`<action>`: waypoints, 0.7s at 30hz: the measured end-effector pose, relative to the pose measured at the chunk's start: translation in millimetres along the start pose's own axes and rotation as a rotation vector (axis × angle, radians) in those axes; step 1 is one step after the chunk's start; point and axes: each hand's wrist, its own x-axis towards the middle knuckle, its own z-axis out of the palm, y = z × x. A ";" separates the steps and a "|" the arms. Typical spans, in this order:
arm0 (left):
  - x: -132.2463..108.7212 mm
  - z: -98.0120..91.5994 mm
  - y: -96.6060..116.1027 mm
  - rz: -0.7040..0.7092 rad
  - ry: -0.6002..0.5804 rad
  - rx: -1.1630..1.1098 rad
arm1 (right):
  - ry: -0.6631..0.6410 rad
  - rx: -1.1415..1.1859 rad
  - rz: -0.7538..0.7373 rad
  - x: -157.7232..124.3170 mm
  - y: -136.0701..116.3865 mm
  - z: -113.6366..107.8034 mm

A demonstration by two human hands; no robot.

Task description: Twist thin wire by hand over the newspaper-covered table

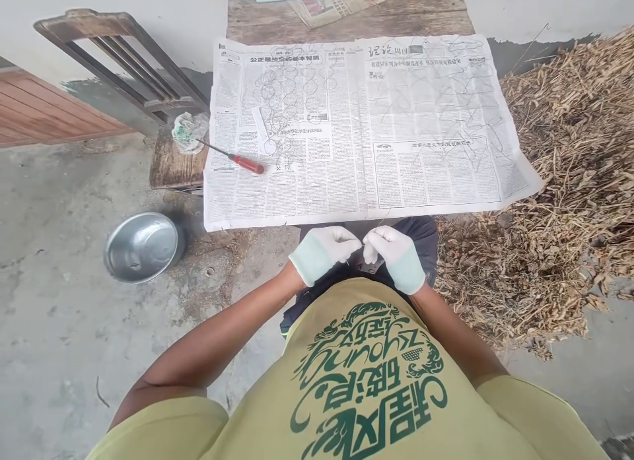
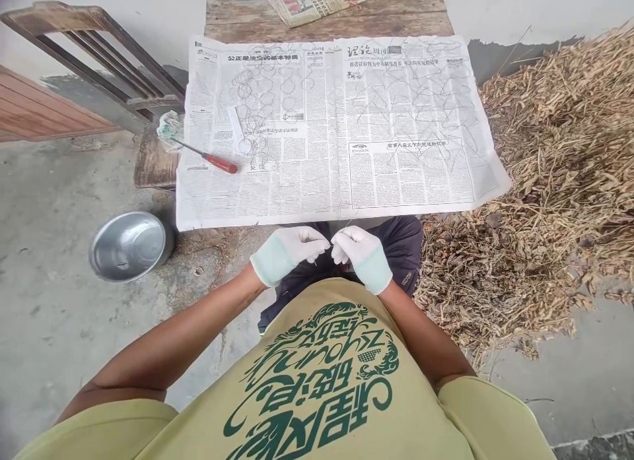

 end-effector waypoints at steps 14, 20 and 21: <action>14.6 9.3 2.6 -0.115 0.008 -0.015 | 0.027 -0.227 -0.048 1.3 14.3 4.7; 26.8 2.5 -9.4 -0.132 -0.138 -0.180 | 0.136 -0.137 -0.022 5.6 16.3 5.7; 27.3 0.6 -13.9 -0.111 -0.179 -0.282 | 0.159 -0.110 -0.020 6.2 15.1 5.5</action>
